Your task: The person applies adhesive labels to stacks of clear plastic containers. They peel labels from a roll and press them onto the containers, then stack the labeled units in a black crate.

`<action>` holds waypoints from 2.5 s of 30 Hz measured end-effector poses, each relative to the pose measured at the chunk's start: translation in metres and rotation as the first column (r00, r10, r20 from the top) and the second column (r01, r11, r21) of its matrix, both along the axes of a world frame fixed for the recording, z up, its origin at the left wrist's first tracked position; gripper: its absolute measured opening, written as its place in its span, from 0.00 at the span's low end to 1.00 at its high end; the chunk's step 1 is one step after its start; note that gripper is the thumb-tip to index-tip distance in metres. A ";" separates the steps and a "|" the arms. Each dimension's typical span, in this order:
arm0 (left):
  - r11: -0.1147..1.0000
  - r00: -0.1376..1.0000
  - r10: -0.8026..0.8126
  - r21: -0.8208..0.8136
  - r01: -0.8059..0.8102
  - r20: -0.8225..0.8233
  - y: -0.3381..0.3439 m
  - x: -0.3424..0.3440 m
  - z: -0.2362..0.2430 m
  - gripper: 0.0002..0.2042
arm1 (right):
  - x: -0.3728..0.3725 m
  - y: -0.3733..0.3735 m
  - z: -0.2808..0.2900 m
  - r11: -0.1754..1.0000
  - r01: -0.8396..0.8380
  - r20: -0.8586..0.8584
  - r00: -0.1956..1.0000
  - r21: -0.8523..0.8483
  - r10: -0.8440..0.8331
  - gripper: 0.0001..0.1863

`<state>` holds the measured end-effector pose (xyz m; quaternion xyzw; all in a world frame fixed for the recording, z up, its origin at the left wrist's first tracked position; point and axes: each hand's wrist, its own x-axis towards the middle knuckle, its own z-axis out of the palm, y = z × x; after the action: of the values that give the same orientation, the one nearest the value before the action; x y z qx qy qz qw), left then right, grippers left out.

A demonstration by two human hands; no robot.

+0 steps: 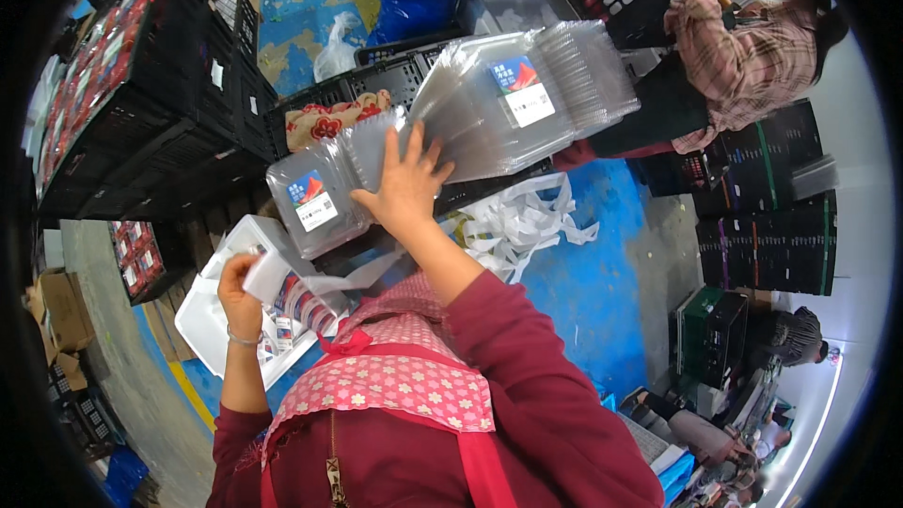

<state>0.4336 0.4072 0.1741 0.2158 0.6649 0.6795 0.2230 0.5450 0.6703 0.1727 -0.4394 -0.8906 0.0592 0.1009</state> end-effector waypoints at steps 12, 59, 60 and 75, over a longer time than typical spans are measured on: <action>0.942 0.851 0.179 0.337 -0.003 -0.493 -0.026 0.024 0.175 0.10 | 0.027 0.007 0.009 0.973 -0.222 -0.324 0.927 -0.063 0.190 0.29; 0.967 0.962 -0.256 -0.012 0.256 -0.093 -0.019 -0.008 0.021 0.11 | -0.163 0.069 -0.042 0.867 -0.456 -0.164 0.888 -0.202 0.430 0.42; 0.973 0.973 -0.231 0.008 0.232 -0.022 -0.021 -0.007 0.022 0.12 | -0.185 0.083 -0.072 0.889 -0.353 0.078 0.917 -0.292 0.390 0.49; 0.982 0.968 -0.118 0.169 0.082 0.221 -0.030 -0.015 0.029 0.17 | -0.075 -0.079 0.043 0.145 -0.785 -0.650 0.587 -0.602 0.482 0.12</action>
<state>0.4190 0.3770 0.2031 0.1859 0.5666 0.7384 0.3148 0.4703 0.5909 0.2161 0.0144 -0.8031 0.5949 -0.0312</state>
